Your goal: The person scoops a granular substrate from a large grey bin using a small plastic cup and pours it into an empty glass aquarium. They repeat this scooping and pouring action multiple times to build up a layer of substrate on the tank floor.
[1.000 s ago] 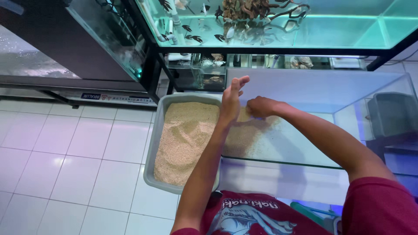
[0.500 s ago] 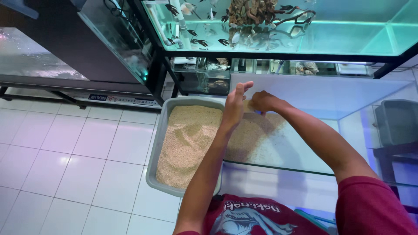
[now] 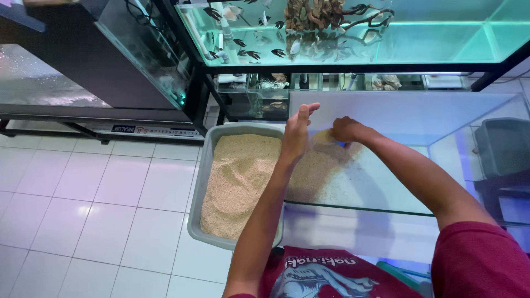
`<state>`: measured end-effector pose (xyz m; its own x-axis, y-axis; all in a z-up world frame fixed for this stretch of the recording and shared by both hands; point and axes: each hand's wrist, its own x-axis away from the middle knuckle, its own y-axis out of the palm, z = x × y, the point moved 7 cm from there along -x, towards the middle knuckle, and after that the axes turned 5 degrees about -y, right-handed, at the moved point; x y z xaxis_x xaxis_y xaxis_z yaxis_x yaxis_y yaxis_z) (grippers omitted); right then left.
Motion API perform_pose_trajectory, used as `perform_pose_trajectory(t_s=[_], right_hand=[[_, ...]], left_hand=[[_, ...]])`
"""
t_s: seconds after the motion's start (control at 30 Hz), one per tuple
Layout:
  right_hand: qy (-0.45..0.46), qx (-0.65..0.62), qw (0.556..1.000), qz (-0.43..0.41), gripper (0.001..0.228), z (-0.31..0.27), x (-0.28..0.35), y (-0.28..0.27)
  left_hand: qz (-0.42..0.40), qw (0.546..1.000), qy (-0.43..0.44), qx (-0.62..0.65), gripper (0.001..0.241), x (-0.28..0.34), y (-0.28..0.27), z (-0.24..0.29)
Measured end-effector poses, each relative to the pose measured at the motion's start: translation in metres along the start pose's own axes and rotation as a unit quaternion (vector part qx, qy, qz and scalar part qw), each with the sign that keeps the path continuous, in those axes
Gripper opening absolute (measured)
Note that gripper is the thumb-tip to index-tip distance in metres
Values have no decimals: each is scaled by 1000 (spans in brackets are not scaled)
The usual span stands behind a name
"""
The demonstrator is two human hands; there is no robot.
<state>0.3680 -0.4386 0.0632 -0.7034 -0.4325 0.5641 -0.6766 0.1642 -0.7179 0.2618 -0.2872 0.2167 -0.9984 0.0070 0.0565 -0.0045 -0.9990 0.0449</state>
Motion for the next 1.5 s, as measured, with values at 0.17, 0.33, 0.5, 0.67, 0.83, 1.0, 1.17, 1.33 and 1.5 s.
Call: perform_pose_trajectory(t_s=[0.17,0.33,0.5,0.67,0.83,1.0,1.17,1.33,1.5], right_hand=[[32,18,999,-6,43,13,11,4],[24,12,999,-18,44,-21,34,-3],[75,-37,996,12,48,29,39,-10],[45,-25,999,7,50,4,42,-2],[-5,0,1000,-2,45,-26,34,-3],[-104,101,988,-48,46,-58,45,16],[-89,83,992,-37,42,-36,16,32],[-89,62,991,-83,39,-62,47,43],[-89,189,978,-1,44,-52,27,28]], left_hand=[[4,1000,-2,-8,74,4,-3,5],[3,998,-31,-49,71,2,0,8],[3,998,-29,-49,72,5,0,13],[5,998,-31,-56,71,-3,2,3],[6,998,-33,-52,70,-4,1,2],[8,999,-17,-44,70,-7,1,3],[10,998,-26,-56,66,-6,0,-1],[7,999,-30,-43,70,-4,1,1],[-1,998,-34,-46,72,-5,1,-1]])
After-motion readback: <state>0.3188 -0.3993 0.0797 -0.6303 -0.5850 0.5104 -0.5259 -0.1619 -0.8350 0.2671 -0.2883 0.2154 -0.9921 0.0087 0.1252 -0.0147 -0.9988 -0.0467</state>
